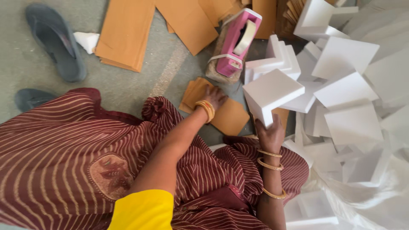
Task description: The person assembles small cardboard boxes by hand, inserting foam protective elements into them and using a tape dispenser to secure the edges.
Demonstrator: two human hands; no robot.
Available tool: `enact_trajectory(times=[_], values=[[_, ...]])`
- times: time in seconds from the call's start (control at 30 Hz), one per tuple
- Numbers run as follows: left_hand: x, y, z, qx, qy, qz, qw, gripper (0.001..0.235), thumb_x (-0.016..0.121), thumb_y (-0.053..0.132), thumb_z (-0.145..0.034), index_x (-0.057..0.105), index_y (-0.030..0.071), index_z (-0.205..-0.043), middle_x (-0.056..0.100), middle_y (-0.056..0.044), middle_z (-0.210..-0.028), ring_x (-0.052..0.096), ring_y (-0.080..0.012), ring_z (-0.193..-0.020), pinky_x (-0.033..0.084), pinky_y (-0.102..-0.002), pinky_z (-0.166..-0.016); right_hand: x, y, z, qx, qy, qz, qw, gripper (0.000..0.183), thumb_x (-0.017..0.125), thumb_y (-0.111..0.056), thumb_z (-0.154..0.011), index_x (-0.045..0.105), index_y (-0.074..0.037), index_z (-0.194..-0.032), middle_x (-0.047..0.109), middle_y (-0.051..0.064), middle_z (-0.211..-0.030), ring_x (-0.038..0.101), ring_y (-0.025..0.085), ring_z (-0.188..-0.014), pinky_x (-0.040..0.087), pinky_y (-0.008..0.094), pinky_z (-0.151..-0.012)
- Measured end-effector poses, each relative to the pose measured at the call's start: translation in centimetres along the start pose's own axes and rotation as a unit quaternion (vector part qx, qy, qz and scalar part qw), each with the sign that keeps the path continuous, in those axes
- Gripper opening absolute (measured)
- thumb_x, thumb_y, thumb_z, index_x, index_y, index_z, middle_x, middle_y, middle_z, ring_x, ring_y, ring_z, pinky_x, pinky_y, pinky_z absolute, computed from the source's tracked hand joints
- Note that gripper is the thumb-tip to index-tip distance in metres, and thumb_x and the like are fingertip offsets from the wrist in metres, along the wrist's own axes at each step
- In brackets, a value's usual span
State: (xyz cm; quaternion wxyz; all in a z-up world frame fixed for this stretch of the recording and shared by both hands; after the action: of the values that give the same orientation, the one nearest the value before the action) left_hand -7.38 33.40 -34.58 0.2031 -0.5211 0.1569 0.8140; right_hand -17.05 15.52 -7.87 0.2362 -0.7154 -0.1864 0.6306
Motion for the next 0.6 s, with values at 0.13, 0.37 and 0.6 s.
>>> enact_trajectory(times=[0.13,0.37,0.6], values=[[-3.5,-8.1,8.3,-0.079,-0.039,0.022,0.996,0.126,0.074,0.057,-0.062,0.009,0.022,-0.165,0.011,-0.017,-0.169,0.008,-0.0407,-0.156,0.01,-0.073,-0.117,0.1,0.0,0.1,-0.001,0.011,-0.015,1.0,0.048,0.079,-0.021,-0.082,0.064,0.004,-0.12,0.073,0.024,-0.099,0.073,0.034,-0.086,0.057,0.044,-0.075],[-10.4,-20.1,16.5,-0.198,0.171,0.29,0.921,0.106,0.078,0.067,-0.081,0.031,0.013,-0.159,0.04,-0.021,-0.159,0.038,-0.0382,-0.148,0.032,-0.055,-0.122,0.2,0.7,0.0,0.067,0.006,-0.083,0.994,0.049,0.075,-0.018,-0.086,0.059,0.007,-0.125,0.074,0.023,-0.098,0.073,0.029,-0.081,0.059,0.039,-0.071],[-6.8,-37.0,17.7,-0.412,0.385,0.218,0.797,0.099,0.083,0.043,-0.082,0.032,0.002,-0.155,0.037,-0.027,-0.155,0.037,-0.0415,-0.143,0.033,-0.056,-0.108,1.3,2.4,-1.0,0.027,0.054,-0.112,0.992,0.049,0.076,-0.019,-0.088,0.059,0.008,-0.125,0.072,0.023,-0.106,0.073,0.028,-0.095,0.061,0.039,-0.081]])
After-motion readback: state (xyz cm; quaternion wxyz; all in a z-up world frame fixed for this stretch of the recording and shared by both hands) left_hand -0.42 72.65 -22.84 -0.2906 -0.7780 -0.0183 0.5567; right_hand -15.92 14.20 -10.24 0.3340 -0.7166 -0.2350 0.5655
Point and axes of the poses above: each hand's wrist, its own z-axis away from the middle knuckle, its own x-axis out of the palm, y = z × x, the point moved 4 cm from there along -z, towards the middle knuckle
